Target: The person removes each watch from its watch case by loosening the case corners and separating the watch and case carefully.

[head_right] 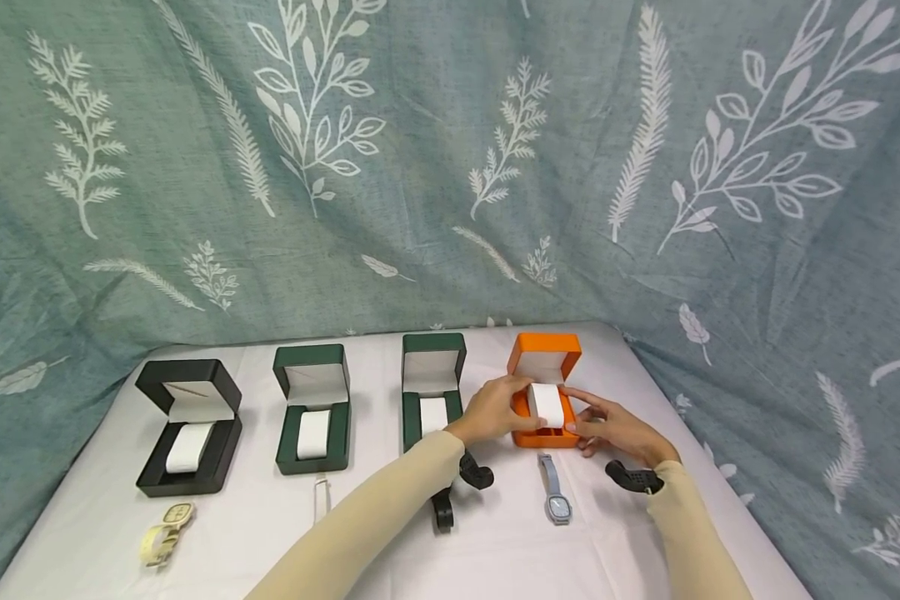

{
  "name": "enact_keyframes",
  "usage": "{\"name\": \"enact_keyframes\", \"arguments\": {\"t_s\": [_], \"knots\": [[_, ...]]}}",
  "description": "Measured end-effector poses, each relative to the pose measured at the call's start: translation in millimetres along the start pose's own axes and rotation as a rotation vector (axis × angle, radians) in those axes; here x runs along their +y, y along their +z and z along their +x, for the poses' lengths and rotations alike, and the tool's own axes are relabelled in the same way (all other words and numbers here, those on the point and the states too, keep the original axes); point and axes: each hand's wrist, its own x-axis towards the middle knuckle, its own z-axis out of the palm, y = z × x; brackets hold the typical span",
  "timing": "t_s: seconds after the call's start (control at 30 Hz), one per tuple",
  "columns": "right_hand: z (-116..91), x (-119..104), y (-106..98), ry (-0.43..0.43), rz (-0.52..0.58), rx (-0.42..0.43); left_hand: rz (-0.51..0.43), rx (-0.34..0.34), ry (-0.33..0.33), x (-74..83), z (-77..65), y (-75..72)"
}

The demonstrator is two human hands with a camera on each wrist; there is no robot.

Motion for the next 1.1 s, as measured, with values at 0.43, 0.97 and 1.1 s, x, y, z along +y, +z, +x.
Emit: {"name": "enact_keyframes", "arguments": {"t_s": [0.43,0.97,1.1], "knots": [[-2.9,-1.1,-1.9,-0.026,-0.004,-0.020,0.075,-0.012,0.003,-2.4,4.0,8.8],[-4.0,-2.4,0.6,-0.028,0.010,-0.023,0.136,-0.022,-0.034,1.8,5.2,6.6],[-4.0,-1.5,0.4,-0.037,0.000,-0.024,0.127,-0.025,-0.034,2.6,4.6,5.8]]}}
